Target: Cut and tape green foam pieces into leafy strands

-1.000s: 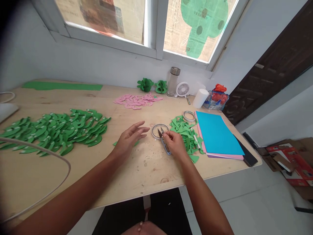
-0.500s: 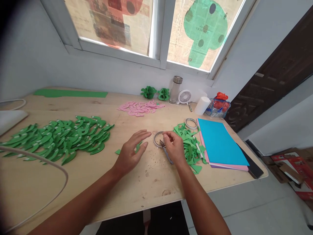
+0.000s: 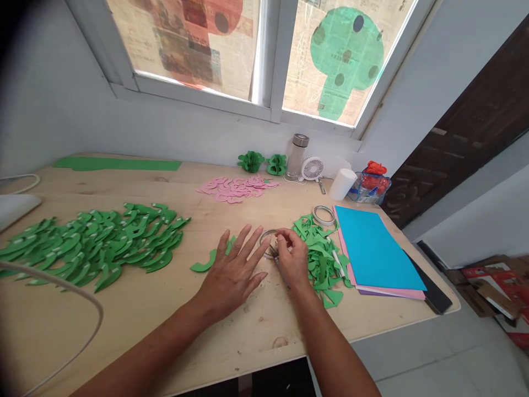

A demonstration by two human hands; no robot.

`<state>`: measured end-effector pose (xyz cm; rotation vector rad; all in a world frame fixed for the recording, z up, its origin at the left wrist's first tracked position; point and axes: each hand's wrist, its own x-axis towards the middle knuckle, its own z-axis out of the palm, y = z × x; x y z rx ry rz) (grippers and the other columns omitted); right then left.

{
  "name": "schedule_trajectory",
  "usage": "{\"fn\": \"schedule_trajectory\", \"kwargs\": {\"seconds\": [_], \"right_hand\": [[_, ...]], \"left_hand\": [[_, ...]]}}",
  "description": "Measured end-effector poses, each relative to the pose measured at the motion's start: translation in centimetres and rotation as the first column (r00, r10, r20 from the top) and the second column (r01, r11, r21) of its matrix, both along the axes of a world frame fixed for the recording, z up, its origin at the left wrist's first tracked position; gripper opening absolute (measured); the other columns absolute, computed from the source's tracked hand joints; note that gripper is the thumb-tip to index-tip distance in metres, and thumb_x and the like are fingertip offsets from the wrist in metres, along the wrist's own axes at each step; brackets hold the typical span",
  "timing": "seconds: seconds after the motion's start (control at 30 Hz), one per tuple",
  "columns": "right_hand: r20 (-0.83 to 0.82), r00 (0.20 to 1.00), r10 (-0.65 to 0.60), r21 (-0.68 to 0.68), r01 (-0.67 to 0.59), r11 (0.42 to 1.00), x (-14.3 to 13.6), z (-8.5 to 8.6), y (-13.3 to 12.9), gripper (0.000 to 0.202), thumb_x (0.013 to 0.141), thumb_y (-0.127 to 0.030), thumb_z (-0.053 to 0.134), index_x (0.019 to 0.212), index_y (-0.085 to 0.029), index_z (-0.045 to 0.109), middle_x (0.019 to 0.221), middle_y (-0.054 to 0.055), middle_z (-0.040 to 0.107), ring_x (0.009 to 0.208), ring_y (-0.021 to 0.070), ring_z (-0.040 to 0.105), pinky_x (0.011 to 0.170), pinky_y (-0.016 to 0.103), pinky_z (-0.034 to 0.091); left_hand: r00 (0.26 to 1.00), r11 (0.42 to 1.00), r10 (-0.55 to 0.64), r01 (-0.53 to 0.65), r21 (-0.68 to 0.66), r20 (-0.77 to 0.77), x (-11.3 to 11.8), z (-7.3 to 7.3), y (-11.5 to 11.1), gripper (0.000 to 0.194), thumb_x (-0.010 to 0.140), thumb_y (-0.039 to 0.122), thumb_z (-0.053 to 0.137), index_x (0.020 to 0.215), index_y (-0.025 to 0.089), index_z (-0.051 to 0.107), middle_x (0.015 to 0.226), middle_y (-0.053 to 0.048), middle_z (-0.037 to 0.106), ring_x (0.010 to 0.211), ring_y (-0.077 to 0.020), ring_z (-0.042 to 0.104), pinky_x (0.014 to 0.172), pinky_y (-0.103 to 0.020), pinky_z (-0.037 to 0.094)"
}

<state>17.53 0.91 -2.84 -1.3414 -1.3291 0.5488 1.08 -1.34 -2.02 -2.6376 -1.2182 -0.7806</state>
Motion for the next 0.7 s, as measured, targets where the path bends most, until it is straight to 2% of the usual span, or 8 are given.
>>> {"fn": "schedule_trajectory", "kwargs": {"seconds": [0.17, 0.33, 0.47, 0.53, 0.6, 0.63, 0.7], "right_hand": [[0.01, 1.0, -0.019, -0.007, 0.019, 1.0, 0.1, 0.2, -0.1, 0.02, 0.081, -0.029, 0.053, 0.09, -0.018, 0.066, 0.089, 0.006, 0.071, 0.085, 0.0197, 0.064, 0.079, 0.033, 0.049], [0.04, 0.999, -0.015, -0.019, 0.015, 1.0, 0.0, 0.5, -0.3, 0.02, 0.081, -0.028, 0.052, 0.091, -0.018, 0.066, 0.089, 0.006, 0.071, 0.086, 0.0196, 0.064, 0.08, 0.032, 0.049], [0.041, 0.999, -0.011, -0.023, 0.012, 1.0, 0.1, 0.5, -0.3, 0.021, 0.081, -0.028, 0.052, 0.092, -0.017, 0.066, 0.09, 0.007, 0.072, 0.086, 0.0198, 0.064, 0.078, 0.032, 0.049], [0.052, 0.999, -0.007, -0.03, 0.008, 1.0, 0.1, 0.6, -0.3, 0.021, 0.081, -0.028, 0.052, 0.091, -0.017, 0.066, 0.09, 0.007, 0.072, 0.086, 0.0198, 0.064, 0.078, 0.032, 0.049], [0.06, 0.998, 0.005, -0.04, -0.003, 0.999, 0.1, 0.6, -0.4, 0.02, 0.08, -0.027, 0.052, 0.09, -0.018, 0.066, 0.088, 0.006, 0.072, 0.084, 0.0196, 0.065, 0.077, 0.032, 0.049], [0.066, 0.998, 0.021, -0.047, -0.017, 0.999, 0.0, 0.7, -0.4, 0.02, 0.08, -0.027, 0.052, 0.09, -0.018, 0.066, 0.088, 0.006, 0.072, 0.083, 0.0195, 0.065, 0.076, 0.032, 0.049], [0.096, 0.993, 0.063, -0.057, -0.058, 0.997, 0.0, 0.7, -0.5, 0.019, 0.079, -0.025, 0.052, 0.09, -0.018, 0.066, 0.088, 0.006, 0.072, 0.082, 0.0196, 0.065, 0.075, 0.031, 0.049]], "left_hand": [[0.999, 1.0, 0.024, -0.024, 0.013, -0.045, 0.0, -0.2, -0.3, 0.065, 0.086, 0.048, 0.05, 0.143, 0.023, 0.033, 0.152, -0.008, 0.029, 0.142, -0.0306, 0.017, 0.113, -0.059, 0.002], [0.999, 0.998, 0.05, -0.049, 0.033, -0.018, 0.3, -0.1, -0.7, 0.065, 0.085, 0.049, 0.051, 0.143, 0.027, 0.033, 0.152, -0.008, 0.031, 0.142, -0.0316, 0.015, 0.112, -0.061, 0.001], [0.998, 1.0, 0.03, -0.029, -0.006, 0.057, 0.4, 0.5, -0.9, 0.061, 0.086, 0.041, 0.052, 0.142, 0.027, 0.034, 0.151, -0.01, 0.033, 0.142, -0.0329, 0.017, 0.111, -0.062, 0.003], [0.99, 0.998, 0.017, -0.008, -0.057, 0.143, 0.2, 0.7, -0.8, 0.057, 0.087, 0.031, 0.05, 0.142, 0.025, 0.035, 0.15, -0.011, 0.034, 0.142, -0.0333, 0.018, 0.111, -0.062, 0.006], [0.956, 0.991, 0.002, 0.038, -0.13, 0.294, -0.1, 0.9, -0.5, 0.054, 0.089, 0.024, 0.046, 0.142, 0.022, 0.035, 0.148, -0.012, 0.037, 0.141, -0.0314, 0.022, 0.112, -0.058, 0.015], [0.918, 0.982, -0.004, 0.079, -0.173, 0.396, -0.4, 0.9, -0.3, 0.052, 0.09, 0.022, 0.043, 0.141, 0.02, 0.035, 0.146, -0.012, 0.04, 0.14, -0.029, 0.026, 0.112, -0.055, 0.021], [0.793, 0.945, 0.052, 0.157, -0.286, 0.607, -0.8, 0.7, 0.2, 0.048, 0.091, 0.022, 0.039, 0.14, 0.021, 0.036, 0.141, -0.011, 0.047, 0.132, -0.0238, 0.04, 0.107, -0.046, 0.034]]}}
